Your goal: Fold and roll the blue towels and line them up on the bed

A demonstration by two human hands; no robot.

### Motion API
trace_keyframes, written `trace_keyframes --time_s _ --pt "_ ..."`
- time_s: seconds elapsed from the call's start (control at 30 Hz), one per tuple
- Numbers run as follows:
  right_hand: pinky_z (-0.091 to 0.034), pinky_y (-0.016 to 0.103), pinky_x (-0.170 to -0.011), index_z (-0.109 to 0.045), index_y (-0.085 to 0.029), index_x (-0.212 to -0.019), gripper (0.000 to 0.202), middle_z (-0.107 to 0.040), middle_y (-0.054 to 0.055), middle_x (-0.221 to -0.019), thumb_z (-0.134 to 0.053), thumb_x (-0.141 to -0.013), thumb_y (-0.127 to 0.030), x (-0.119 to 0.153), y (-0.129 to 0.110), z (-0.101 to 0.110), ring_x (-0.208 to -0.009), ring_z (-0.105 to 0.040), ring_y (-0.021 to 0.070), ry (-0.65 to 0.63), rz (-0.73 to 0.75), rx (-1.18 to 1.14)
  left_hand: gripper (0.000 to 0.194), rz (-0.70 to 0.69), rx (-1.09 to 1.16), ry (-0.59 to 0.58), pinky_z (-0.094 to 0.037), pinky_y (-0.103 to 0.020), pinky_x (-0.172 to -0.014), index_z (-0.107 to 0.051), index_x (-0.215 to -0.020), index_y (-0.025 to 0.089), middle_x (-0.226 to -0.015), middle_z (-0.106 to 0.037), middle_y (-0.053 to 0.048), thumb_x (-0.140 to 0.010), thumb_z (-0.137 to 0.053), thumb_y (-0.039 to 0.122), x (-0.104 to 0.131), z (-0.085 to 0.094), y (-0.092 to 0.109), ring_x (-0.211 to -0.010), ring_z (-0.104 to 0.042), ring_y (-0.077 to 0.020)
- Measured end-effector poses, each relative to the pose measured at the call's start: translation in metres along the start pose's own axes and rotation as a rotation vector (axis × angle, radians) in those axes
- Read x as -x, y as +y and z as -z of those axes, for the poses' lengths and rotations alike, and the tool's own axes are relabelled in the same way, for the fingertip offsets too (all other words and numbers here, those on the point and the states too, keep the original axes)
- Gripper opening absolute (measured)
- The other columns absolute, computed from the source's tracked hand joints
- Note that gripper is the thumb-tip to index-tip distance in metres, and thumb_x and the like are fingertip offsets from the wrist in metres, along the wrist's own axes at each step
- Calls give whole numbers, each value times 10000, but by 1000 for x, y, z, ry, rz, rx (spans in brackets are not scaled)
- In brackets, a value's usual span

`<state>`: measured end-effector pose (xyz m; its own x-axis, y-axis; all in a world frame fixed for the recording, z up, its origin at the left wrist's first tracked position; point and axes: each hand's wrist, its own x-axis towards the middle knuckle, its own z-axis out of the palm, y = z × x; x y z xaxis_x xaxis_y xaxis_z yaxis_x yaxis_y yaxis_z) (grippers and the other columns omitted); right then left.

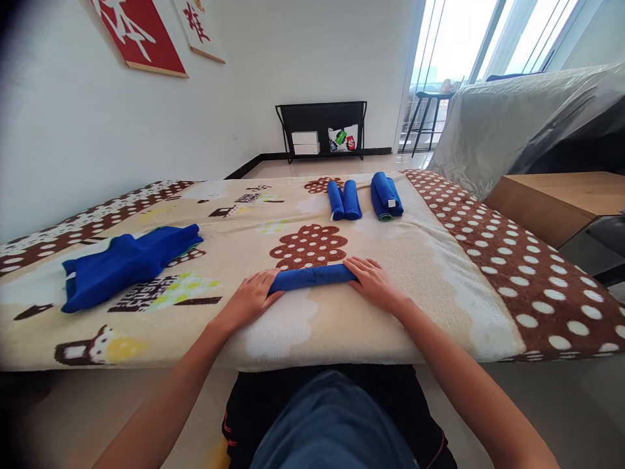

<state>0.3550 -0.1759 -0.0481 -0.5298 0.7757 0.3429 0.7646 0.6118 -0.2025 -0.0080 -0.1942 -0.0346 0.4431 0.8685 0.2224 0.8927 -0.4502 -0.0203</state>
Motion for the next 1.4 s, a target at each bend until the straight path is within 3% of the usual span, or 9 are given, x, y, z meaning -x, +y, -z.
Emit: trace_keyframes --time_s 0.13,0.3,0.63,0.73,0.83,0.97,1.1,1.23,1.4 --pt "-357 507 -1172 -472 -231 -1485 519 -517 89 -1491 -513 -986 -366 -3 11 -2 -1408 -457 263 9 -16 -68 522 0 26 -12 -314 -490 -1123 -445 -1452 169 -1467 -538 -157 -1021 -426 464 -4 -5 -9 -1333 -503 -298" --pt "-412 486 -1127 -545 -214 -1422 498 -581 101 -1421 -562 -960 -399 -11 21 -3 -1311 -546 267 -4 1 -101 518 -60 53 -49 -398 -422 -1052 -454 -1449 192 -1455 -548 -123 -1011 -444 469 -10 -3 -23 -1322 -505 -276" --pt "-449 472 -1059 -639 -189 -1294 422 -684 103 -1264 -633 -881 -274 -18 25 11 -1170 -637 267 4 -13 -158 448 -44 77 -3 -389 -449 -1030 -504 -1389 172 -1361 -607 -146 -1020 -423 414 -4 2 -33 -1239 -545 -301" --pt "-523 392 -919 -691 -203 -1184 352 -741 59 -1088 -666 -859 -336 -25 20 41 -970 -691 223 52 -61 -209 456 -40 95 -2 -388 -442 -1028 -509 -1386 164 -1362 -612 -148 -1013 -437 417 -6 3 -34 -1231 -558 -298" --pt "-533 325 -789 -705 -228 -1122 357 -740 16 -1013 -717 -814 -408 -39 5 92 -856 -677 182 130 -59 -275 463 -41 155 -7 -350 -436 -1065 -487 -1415 174 -1398 -600 -140 -1014 -438 400 -7 5 -25 -1272 -545 -279" --pt "-525 310 -732 -698 -213 -1103 399 -707 22 -1024 -748 -787 -452 -75 -33 173 -845 -638 166 233 83 -271 421 52 398 -22 -279 -474 -1100 -558 -1345 228 -1321 -668 -96 -958 -560 393 -20 9 12 -1185 -603 -271" --pt "-542 344 -812 -709 -197 -1028 359 -664 0 -869 -784 -762 -426 -115 -79 234 -854 -628 163 206 243 -174 282 43 600 -92 -255 -503 -1110 -678 -1100 244 -1138 -743 -27 -846 -727 356 -43 18 59 -1085 -637 -263" --pt "-501 444 -943 -719 -218 -868 231 -605 -57 -703 -801 -742 -392 -134 -108 266 -775 -604 132 168 337 65 164 -3 765 -81 -319 -466 -1068 -685 -847 218 -958 -754 9 -796 -786 337 -54 31 85 -1011 -647 -245" --pt "-507 384 -838 -702 -220 -799 255 -517 -70 -559 -756 -779 -468 -137 -103 263 -581 -516 76 66 417 129 124 17 854 -188 -258 -506 -1135 -692 -842 226 -897 -749 44 -780 -793 261 -43 27 96 -912 -666 -213"
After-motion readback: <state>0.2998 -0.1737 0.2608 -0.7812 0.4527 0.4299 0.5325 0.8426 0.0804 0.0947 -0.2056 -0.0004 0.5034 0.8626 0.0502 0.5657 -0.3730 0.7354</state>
